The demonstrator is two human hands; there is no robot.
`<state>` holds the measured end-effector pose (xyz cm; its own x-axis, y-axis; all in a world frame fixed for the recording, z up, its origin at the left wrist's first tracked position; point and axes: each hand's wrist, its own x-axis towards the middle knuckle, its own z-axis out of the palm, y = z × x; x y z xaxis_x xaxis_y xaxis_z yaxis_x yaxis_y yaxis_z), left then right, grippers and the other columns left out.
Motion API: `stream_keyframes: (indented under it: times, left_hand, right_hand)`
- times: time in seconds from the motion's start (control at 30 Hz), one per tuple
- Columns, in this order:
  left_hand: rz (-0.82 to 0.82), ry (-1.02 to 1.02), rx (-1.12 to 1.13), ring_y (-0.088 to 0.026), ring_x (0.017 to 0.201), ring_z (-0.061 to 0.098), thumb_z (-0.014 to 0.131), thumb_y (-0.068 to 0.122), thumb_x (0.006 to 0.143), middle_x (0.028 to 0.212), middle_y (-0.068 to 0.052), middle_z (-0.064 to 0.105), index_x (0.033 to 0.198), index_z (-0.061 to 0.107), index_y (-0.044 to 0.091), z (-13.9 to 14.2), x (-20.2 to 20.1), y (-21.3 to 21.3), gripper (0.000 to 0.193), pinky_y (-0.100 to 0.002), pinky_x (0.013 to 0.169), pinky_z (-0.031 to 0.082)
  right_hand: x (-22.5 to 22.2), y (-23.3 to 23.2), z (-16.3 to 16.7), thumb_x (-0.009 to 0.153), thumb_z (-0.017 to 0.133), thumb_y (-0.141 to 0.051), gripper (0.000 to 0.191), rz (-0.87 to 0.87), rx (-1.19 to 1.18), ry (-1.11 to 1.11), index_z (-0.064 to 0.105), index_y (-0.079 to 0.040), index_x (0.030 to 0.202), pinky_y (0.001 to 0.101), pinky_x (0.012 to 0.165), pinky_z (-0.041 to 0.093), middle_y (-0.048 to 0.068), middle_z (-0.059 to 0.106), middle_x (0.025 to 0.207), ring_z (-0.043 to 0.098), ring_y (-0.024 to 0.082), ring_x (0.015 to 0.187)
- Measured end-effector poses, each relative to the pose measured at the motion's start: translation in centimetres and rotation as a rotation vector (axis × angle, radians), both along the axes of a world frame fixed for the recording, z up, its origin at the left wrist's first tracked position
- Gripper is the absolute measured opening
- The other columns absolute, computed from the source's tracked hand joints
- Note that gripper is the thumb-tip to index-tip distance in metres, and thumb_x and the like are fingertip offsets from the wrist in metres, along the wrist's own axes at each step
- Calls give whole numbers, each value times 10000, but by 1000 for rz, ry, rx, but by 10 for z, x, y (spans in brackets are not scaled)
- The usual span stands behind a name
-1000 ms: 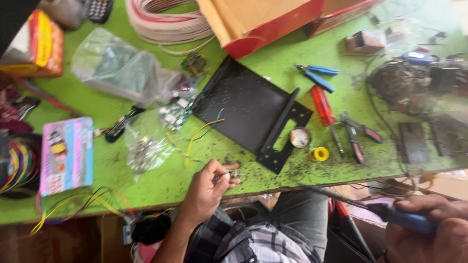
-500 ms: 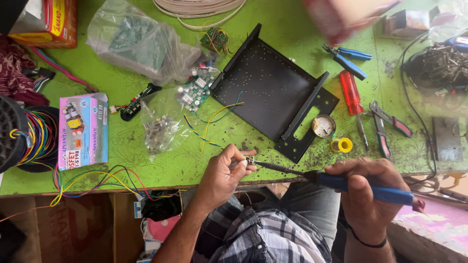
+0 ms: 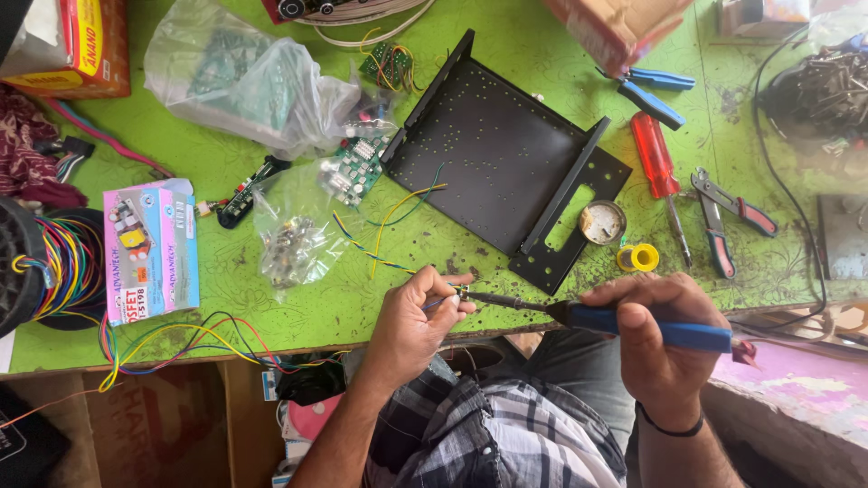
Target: The person solders wires to a small electronic component using a soldering iron and solder. They then strip the ends of additional wires with wire strippers and prepare them for further soldering.
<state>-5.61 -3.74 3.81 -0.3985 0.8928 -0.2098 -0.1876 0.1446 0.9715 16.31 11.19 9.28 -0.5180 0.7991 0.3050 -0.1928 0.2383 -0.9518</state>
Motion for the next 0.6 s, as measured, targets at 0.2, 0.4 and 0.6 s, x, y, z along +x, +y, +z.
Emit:
stream_keyframes:
  times: [0.2, 0.4, 0.6]
  left_hand:
    - [-1, -16, -6, -170, 987, 775, 578, -4, 977, 1310, -224, 699, 929, 500, 18, -1, 0, 0, 95, -285, 836, 641]
    - [-13, 0, 14, -175, 988, 775, 583, -1, 984, 1302, -227, 704, 932, 502, 18, -2, -1, 0, 98, -289, 833, 644]
    - [-12, 5, 6, -174, 984, 779, 579, 24, 993, 1308, -219, 705, 935, 491, 22, -2, -2, -1, 105, -288, 823, 646]
  right_hand:
    - [-1, 0, 1, 1087, 696, -294, 331, 2, 18, -52, 580, -10, 962, 272, 814, 566, 165, 746, 938, 710, 158, 826]
    - [-2, 1, 1, 1078, 691, -314, 328, -14, 47, -100, 592, -19, 976, 253, 784, 555, 153, 750, 923, 696, 135, 803]
    - [-5, 1, 1, 1072, 685, -317, 319, -10, 44, -107, 582, -29, 979, 247, 755, 557, 143, 753, 903, 705, 129, 789]
